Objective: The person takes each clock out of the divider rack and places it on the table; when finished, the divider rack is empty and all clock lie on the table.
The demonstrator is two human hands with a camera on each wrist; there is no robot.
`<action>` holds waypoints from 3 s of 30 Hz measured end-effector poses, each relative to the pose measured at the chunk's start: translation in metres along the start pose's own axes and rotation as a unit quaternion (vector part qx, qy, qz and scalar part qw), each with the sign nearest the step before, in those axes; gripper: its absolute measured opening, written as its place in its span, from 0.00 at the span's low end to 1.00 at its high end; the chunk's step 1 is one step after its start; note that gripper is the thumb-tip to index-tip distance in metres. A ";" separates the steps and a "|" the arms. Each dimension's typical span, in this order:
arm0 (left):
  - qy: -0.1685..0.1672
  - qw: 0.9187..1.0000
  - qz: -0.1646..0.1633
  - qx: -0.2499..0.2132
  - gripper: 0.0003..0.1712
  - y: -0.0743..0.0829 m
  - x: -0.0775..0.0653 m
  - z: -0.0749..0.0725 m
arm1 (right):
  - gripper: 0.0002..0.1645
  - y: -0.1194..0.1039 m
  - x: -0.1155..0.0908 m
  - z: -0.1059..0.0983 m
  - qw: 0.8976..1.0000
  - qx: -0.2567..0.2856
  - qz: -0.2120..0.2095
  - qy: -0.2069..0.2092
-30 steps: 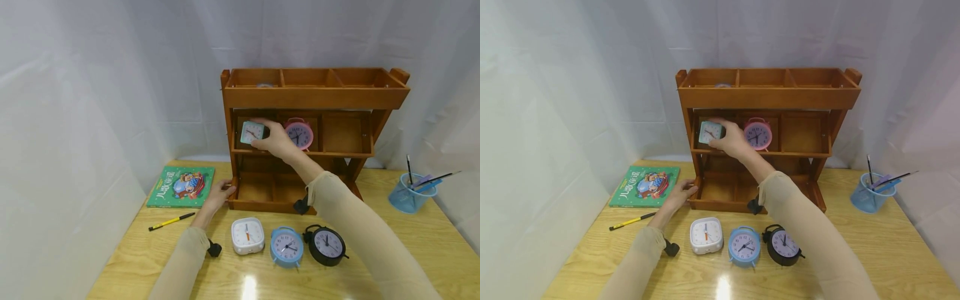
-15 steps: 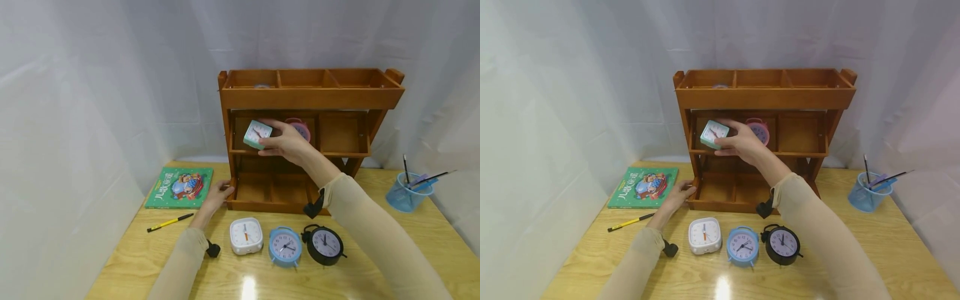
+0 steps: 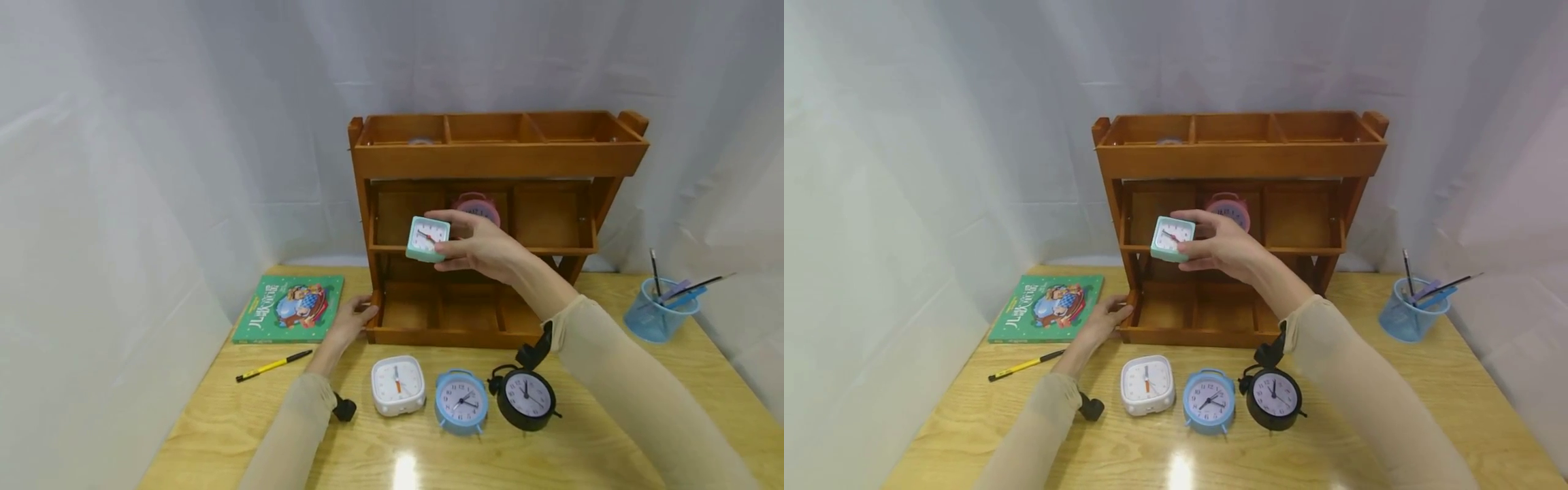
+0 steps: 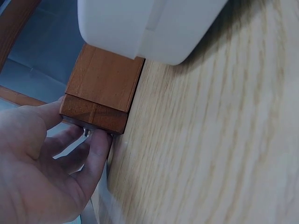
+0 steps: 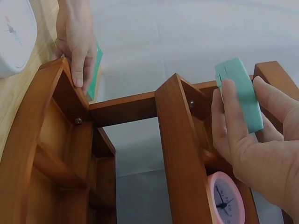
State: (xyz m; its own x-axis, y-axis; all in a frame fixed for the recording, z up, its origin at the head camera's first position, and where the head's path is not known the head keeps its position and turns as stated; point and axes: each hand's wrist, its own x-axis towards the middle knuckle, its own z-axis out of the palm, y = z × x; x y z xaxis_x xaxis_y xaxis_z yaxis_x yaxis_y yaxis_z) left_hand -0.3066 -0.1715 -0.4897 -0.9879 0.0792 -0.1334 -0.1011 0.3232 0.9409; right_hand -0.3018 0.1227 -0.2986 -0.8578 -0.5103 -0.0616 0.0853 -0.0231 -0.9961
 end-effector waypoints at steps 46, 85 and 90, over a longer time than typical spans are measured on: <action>-0.057 0.997 -0.040 0.015 0.31 0.016 0.002 -0.014 | 0.35 0.098 -0.175 -0.136 0.990 -0.119 0.070 -0.020; -0.074 0.996 -0.018 0.052 0.35 0.022 0.001 -0.021 | 0.32 0.176 -0.226 -0.154 0.976 -0.170 0.112 -0.081; -0.067 0.996 -0.018 0.054 0.34 0.020 0.002 -0.021 | 0.32 0.176 -0.223 -0.146 0.965 -0.245 0.050 -0.085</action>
State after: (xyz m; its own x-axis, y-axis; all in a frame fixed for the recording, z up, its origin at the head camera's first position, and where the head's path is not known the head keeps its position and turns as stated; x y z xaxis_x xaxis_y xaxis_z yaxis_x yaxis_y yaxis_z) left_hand -0.3134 -0.1843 -0.4650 -0.9586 0.1888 -0.2130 -0.1152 0.4266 0.8971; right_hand -0.1698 0.3580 -0.4698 -0.7581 -0.6239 -0.1897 -0.1217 0.4212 -0.8988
